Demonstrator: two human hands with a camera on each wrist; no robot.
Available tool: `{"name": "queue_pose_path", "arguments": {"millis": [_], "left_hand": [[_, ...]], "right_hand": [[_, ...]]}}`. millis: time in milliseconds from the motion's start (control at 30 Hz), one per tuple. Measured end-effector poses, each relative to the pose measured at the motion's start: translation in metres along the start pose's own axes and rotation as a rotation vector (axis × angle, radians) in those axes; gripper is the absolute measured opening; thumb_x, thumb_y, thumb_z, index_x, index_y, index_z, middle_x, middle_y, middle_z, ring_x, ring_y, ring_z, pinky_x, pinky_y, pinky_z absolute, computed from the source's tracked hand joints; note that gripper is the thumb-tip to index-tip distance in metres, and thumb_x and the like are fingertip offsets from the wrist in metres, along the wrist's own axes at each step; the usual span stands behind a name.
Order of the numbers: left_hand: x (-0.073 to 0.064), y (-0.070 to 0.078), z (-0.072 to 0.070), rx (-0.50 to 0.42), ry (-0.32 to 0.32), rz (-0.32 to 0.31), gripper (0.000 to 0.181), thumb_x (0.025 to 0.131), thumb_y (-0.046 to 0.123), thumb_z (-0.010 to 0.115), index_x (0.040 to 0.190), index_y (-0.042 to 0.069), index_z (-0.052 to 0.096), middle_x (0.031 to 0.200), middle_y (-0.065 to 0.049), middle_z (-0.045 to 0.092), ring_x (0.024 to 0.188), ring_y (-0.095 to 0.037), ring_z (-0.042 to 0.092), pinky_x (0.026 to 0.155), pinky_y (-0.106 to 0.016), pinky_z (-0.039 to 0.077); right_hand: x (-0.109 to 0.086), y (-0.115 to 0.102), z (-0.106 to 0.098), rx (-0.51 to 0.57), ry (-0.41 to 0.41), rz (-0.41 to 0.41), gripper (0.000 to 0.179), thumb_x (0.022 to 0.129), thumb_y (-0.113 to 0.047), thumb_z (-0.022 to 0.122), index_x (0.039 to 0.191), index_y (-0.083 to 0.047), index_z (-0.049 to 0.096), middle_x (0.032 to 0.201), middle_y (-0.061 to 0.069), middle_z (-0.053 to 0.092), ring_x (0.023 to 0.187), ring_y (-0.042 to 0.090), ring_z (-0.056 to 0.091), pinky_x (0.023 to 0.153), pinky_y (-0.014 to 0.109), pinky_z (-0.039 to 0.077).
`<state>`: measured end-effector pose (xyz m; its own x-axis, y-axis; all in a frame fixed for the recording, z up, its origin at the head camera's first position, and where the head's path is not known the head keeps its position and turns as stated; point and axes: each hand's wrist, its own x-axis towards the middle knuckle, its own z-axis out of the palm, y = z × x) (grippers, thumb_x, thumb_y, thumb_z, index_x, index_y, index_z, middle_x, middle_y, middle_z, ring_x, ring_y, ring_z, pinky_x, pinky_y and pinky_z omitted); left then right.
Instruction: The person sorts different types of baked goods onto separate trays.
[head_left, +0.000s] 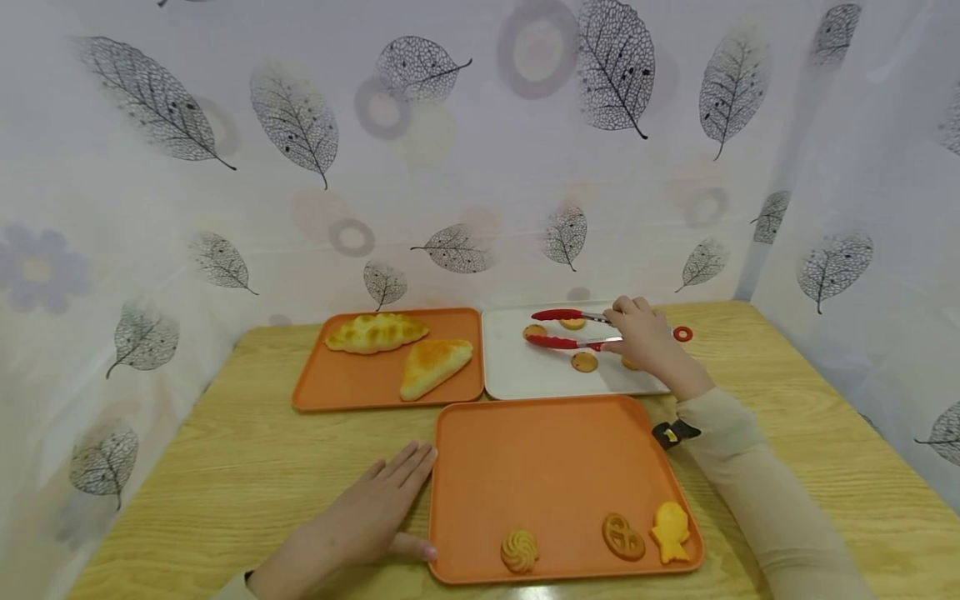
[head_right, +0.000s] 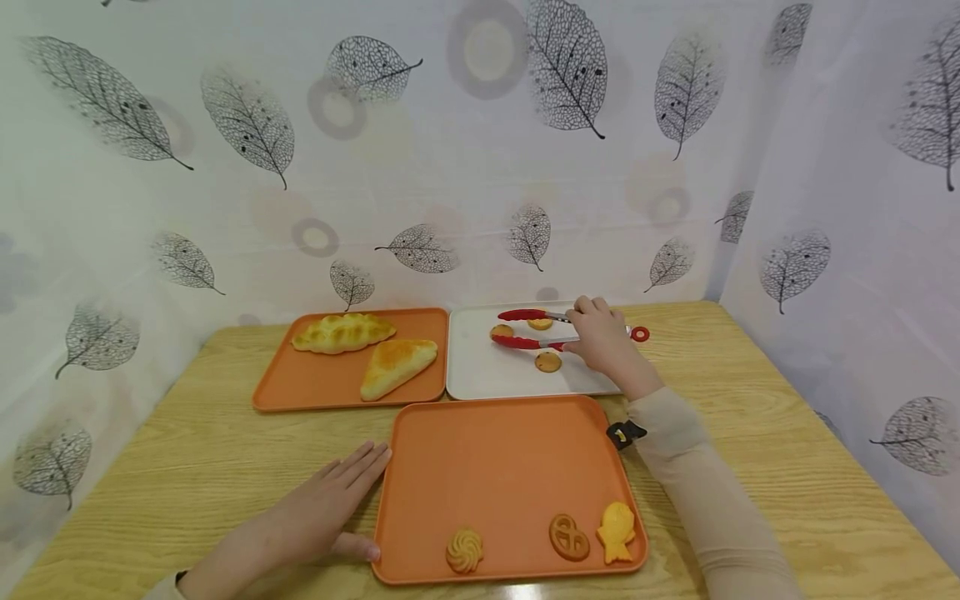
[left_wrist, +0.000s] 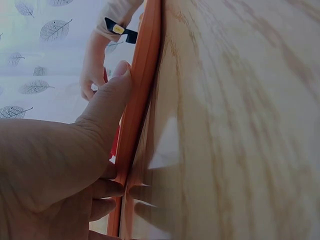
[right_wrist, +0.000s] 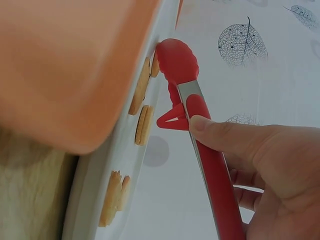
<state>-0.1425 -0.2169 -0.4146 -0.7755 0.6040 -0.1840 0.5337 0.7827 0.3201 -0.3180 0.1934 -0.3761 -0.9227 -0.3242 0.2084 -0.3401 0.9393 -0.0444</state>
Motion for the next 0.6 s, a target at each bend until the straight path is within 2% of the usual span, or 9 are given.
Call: {"name": "queue_pose_path", "arguments": {"millis": [300,600], "left_hand": [[0.0,0.0,0.002,0.003,-0.002,-0.01,0.113,0.077,0.078,0.05,0.156,0.005,0.018,0.163,-0.014,0.018,0.151,-0.034,0.016,0.113,-0.062,0.028],[-0.001,0.0,0.003,0.003,0.0,-0.015,0.112,0.077,0.078,0.052,0.156,0.006,0.018,0.163,-0.013,0.018,0.151,-0.033,0.015,0.113,-0.061,0.028]], "right_hand": [[0.01,-0.004,0.001,-0.027,0.0,0.012,0.055,0.088,-0.029,0.072,0.13,0.004,0.057,0.123,0.02,0.049,0.116,0.04,0.042,0.089,0.06,0.042],[0.021,-0.007,-0.005,-0.066,-0.023,0.058,0.054,0.088,-0.028,0.072,0.129,0.004,0.057,0.124,0.02,0.05,0.119,0.041,0.043,0.093,0.061,0.042]]}}
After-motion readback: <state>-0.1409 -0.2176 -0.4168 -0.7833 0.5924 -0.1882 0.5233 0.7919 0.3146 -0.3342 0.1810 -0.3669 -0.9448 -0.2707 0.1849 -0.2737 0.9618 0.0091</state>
